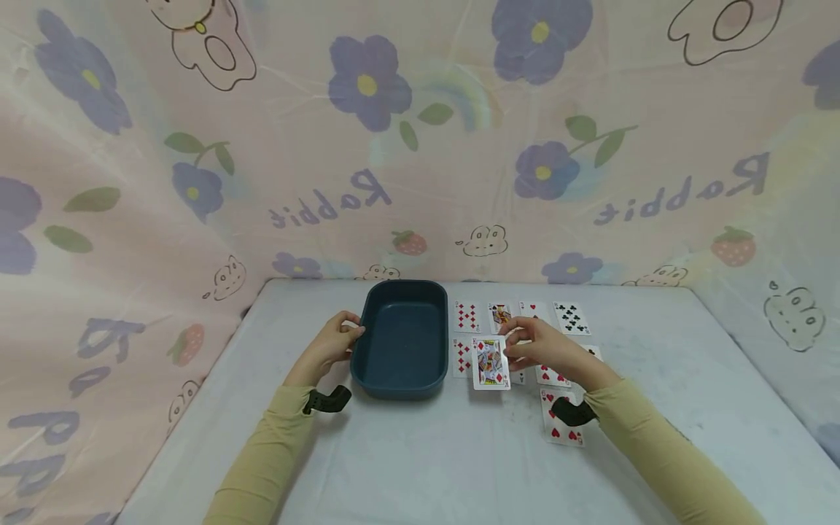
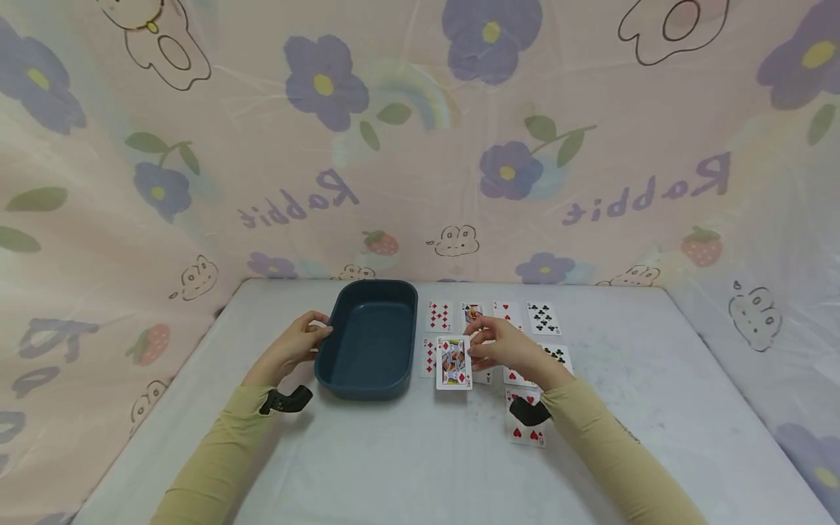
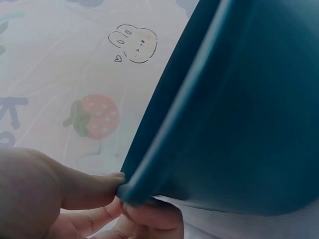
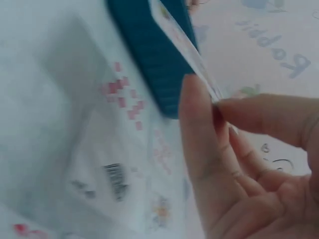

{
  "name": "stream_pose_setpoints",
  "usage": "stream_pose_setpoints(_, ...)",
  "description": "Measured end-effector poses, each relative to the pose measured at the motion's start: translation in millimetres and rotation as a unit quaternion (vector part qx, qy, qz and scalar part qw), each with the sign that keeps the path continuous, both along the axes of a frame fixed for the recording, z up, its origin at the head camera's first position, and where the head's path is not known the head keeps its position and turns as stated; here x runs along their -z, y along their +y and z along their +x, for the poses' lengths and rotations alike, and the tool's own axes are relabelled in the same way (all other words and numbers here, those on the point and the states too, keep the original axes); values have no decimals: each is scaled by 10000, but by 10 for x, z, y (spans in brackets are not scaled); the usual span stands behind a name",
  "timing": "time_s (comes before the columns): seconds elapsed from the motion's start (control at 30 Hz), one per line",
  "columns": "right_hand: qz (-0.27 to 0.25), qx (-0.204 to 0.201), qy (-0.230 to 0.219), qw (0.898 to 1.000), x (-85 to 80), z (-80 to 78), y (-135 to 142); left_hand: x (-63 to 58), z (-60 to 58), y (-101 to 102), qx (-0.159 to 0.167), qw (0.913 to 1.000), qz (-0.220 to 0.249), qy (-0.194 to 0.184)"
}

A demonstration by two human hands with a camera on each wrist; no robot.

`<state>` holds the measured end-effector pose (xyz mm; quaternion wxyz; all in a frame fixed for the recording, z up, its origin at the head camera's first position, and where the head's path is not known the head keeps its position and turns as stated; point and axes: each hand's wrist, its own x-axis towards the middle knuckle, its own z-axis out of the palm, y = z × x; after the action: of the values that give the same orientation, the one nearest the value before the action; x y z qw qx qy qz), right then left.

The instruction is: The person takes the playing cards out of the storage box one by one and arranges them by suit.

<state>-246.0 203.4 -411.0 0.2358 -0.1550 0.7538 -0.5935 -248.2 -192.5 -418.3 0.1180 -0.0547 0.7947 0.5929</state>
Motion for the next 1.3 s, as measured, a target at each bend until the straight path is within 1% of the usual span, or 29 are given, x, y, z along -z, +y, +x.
stream_pose_setpoints(0.13, -87, 36, -175, 9998, 123, 133, 47, 3, -3, 6, -10, 10000, -3, 23)
stream_pose_setpoints(0.27, -57, -35, -263, 9996, 205, 245, 32, 9, -7, 7, -29, 10000, -11, 26)
stream_pose_setpoints(0.53, 263, -233, -248, 9991, 294, 362, -98, 19, -6, 4, -29, 10000, 4, 55)
stream_pose_setpoints(0.87, 415, -49, -342, 9985, 396, 425, -269, 17, -11, 8, -59, 10000, 29, 41)
stream_pose_setpoints(1.3, 596, 127, -384, 9974, 373, 450, -346, 5, -8, 14, -108, 9999, -22, 2)
